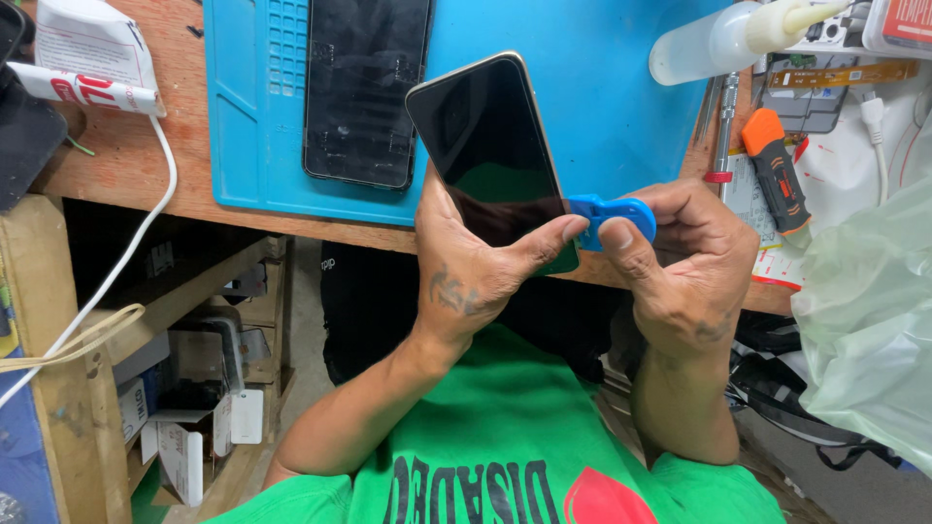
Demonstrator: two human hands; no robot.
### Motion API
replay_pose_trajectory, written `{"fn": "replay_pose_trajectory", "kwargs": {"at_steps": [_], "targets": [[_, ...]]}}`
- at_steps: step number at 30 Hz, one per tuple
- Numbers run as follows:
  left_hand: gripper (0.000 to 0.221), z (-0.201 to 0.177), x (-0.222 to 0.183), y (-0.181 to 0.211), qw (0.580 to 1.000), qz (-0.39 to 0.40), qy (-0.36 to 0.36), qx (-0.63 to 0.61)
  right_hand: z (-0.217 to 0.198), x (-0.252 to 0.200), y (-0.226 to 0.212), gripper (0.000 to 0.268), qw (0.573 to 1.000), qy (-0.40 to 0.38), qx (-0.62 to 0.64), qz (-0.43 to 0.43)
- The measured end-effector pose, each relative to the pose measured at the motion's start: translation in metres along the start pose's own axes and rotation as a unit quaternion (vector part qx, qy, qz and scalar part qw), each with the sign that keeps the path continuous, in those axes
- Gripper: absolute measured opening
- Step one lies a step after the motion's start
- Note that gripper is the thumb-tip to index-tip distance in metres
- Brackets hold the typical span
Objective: The person holds a smartphone and repeatedly applies a clear liquid from a squeeze bottle along the screen edges, then uses a blue plastic pry tool to press and slide along the seams. The person rotates the phone to treat different sides and continues the cycle of applying liquid and pressing the edges.
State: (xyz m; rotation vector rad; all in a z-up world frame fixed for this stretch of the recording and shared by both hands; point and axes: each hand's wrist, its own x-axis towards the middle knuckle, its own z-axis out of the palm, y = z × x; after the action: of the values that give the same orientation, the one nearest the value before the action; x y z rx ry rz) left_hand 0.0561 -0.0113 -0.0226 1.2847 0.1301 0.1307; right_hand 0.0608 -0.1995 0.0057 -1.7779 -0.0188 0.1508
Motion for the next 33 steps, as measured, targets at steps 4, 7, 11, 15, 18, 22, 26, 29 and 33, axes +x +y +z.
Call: {"fn": "replay_pose_trajectory", "kwargs": {"at_steps": [4, 7, 11, 15, 18, 22, 26, 29, 33], "targets": [[0.08, 0.003, 0.001, 0.001, 0.999, -0.016, 0.015, -0.029, -0.007, -0.002, 0.01, 0.041, 1.0, 0.0, 0.022, -0.006], [0.077, 0.004, 0.003, 0.001, 0.999, -0.018, 0.022, -0.035, -0.019, 0.005, 0.018, 0.043, 0.997, 0.034, 0.055, -0.041], [0.072, 0.006, 0.004, 0.002, 0.994, -0.064, 0.03, -0.086, -0.035, 0.034, 0.029, 0.035, 0.984, 0.116, -0.038, -0.128], [0.067, 0.009, 0.006, 0.003, 0.992, -0.064, 0.041, -0.1, -0.043, 0.059, 0.029, 0.071, 0.953, 0.098, -0.21, -0.192], [0.066, 0.01, 0.005, 0.004, 0.996, -0.032, 0.048, -0.073, -0.043, 0.072, 0.028, 0.073, 0.94, 0.074, -0.267, -0.199], [0.065, 0.011, 0.004, 0.005, 0.996, -0.021, 0.057, -0.061, -0.034, 0.081, 0.033, 0.06, 0.968, 0.074, -0.206, -0.126], [0.06, 0.014, 0.004, 0.004, 0.994, -0.038, 0.06, -0.087, -0.033, 0.085, 0.038, 0.047, 0.97, 0.078, -0.194, -0.121], [0.057, 0.017, 0.005, 0.004, 0.991, -0.054, 0.07, -0.104, -0.043, 0.07, 0.028, 0.046, 0.947, 0.073, -0.27, -0.156], [0.057, 0.015, 0.005, 0.004, 0.99, -0.049, 0.079, -0.104, -0.059, 0.019, -0.003, 0.055, 0.975, -0.024, -0.175, -0.132]]}}
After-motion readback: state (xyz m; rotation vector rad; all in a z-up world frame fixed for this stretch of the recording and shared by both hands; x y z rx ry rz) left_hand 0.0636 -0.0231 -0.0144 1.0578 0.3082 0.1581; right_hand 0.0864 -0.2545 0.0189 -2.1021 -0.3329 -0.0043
